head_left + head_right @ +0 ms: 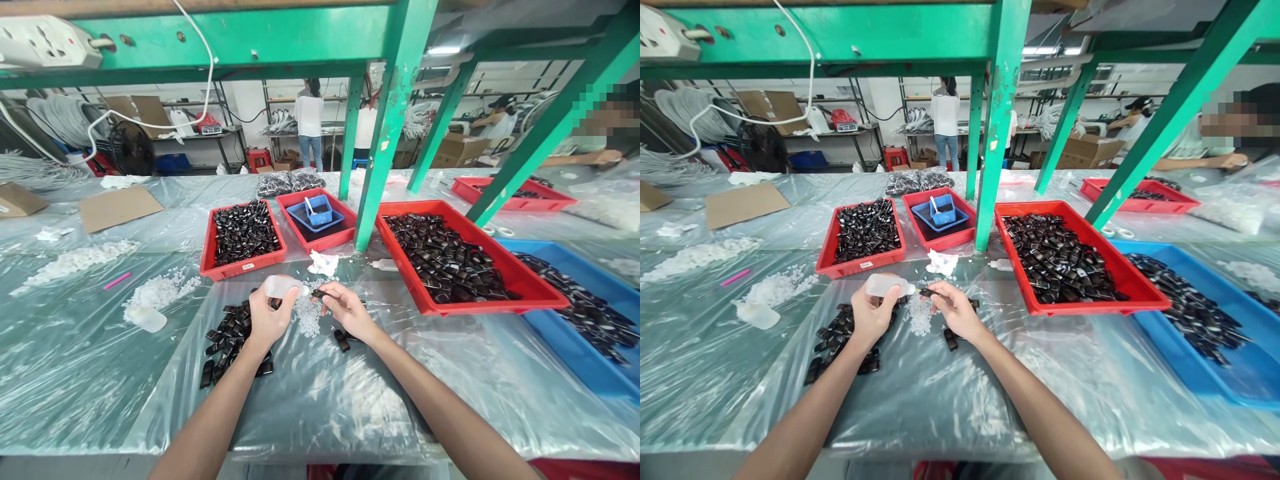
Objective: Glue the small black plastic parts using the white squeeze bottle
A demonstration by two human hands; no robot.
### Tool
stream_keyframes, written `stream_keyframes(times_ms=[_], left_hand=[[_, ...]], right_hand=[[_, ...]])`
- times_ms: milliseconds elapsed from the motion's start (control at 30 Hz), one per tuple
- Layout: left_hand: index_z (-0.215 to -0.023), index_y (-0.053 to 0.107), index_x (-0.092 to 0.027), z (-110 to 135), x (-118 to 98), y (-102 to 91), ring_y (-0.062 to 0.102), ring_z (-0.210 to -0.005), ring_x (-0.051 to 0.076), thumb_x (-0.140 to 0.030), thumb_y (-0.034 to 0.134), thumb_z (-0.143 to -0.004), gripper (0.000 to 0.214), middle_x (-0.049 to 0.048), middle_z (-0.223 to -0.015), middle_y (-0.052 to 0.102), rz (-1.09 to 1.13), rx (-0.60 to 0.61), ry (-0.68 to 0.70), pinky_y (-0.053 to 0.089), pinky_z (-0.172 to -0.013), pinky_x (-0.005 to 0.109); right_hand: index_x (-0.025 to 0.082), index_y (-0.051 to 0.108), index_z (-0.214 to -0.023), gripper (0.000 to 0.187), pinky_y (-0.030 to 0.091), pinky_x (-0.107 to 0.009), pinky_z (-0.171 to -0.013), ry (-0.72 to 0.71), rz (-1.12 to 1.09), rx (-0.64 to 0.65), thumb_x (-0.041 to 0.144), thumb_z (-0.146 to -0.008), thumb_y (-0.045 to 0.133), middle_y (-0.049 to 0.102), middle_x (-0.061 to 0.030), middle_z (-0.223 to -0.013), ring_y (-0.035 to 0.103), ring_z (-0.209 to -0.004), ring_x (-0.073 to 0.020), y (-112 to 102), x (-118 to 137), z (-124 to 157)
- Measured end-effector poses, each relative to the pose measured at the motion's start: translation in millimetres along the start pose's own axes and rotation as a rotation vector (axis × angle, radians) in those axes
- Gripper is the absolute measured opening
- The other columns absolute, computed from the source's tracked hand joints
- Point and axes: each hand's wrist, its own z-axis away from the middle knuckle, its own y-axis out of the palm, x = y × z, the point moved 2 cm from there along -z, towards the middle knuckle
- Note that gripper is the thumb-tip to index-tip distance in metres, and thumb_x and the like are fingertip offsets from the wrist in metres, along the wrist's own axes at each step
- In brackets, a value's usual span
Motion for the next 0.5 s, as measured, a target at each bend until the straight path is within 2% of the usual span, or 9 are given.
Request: stream_keyframes(times_ms=[167,300,500], left_hand=[[-0.088,0.073,-0.016,0.9,0.7,-0.6,0.065,-0.071,0.020,-0.033,0.073,-0.081,0.019,0.0073,-0.082,0.073,-0.059,0.035,0.049,0.048,-0.062,0.026],[-0.091,0.072,-0.015,0.9,0.5,-0.7,0.062,-0.066,0.017,-0.035,0.069,-0.086,0.021,0.0060,-0.080,0.072,-0.087,0.052,0.069,0.046,-0.059,0.025],[-0.082,0.071,-0.014,-6.6,3.8,0.8,0.051,-0.051,0.011,-0.040,0.069,-0.087,0.027,0.0019,-0.065,0.064,0.052,0.072,-0.039,0.039,-0.049,0.023]], right_hand=[[0.022,0.059,-0.104,0.038,0.041,-0.024,-0.053,-0.005,-0.015,0.009,0.057,-0.089,0.066,0.072,-0.0059,-0.094,0.059,-0.065,-0.0150,0.1,-0.7,0.0],[0.022,0.059,-0.104,0.039,0.040,-0.024,-0.051,-0.004,-0.024,0.012,0.057,-0.089,0.066,0.073,-0.0061,-0.094,0.060,-0.064,-0.0149,-0.2,-1.4,-0.3],[0.023,0.059,-0.104,0.037,0.039,-0.023,-0.049,0.003,-0.048,0.025,0.056,-0.089,0.068,0.073,-0.0059,-0.094,0.060,-0.064,-0.0149,0.2,-1.8,0.3]])
